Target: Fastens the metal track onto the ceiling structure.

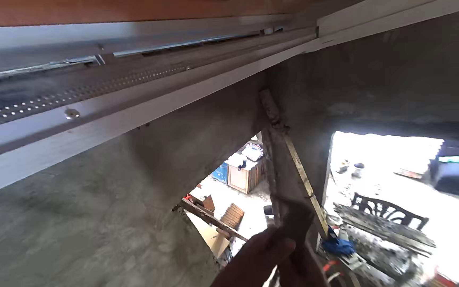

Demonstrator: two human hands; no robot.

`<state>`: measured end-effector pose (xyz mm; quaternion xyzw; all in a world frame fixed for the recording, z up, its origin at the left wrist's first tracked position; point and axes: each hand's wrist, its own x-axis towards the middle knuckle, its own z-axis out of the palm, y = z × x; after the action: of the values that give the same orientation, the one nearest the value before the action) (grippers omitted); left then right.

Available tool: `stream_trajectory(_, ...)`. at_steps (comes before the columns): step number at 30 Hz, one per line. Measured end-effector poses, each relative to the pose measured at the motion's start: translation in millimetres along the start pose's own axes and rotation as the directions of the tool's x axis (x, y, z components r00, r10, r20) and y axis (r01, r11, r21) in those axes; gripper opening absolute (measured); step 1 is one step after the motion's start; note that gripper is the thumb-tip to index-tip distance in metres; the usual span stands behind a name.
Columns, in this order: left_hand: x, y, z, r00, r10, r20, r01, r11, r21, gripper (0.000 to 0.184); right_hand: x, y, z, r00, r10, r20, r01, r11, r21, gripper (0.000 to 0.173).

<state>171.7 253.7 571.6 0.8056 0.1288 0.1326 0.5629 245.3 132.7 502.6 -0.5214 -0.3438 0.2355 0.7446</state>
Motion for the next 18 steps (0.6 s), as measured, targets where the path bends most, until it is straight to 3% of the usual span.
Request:
stream_trajectory(3, 52.6, 81.7, -12.6, 0.975, 0.222, 0.0, -0.221, 0.972, 0.085, 0.037, 59.9, -79.5, -15.6, 0.957, -0.283, -0.063, 0.25, 0.915, -0.318, 0.052)
stream_trajectory(7, 104.1, 151.5, -25.7, 0.942, 0.332, -0.048, -0.329, 0.942, 0.063, 0.037, 117.2, -168.5, -23.3, 0.915, -0.389, -0.104, 0.28, 0.8, -0.531, 0.035)
stream_trajectory(12, 143.2, 177.2, -23.2, 0.907, 0.381, -0.178, -0.413, 0.886, -0.21, 0.041, 146.4, -206.9, -24.6, 0.915, -0.399, -0.06, 0.266, 0.709, -0.653, 0.041)
stream_trajectory(18, 131.0, 172.3, -23.3, 0.897, 0.369, -0.244, -0.416, 0.891, -0.182, 0.045, 155.6, -212.7, -25.5, 0.923, -0.384, -0.017, 0.27, 0.68, -0.682, 0.036)
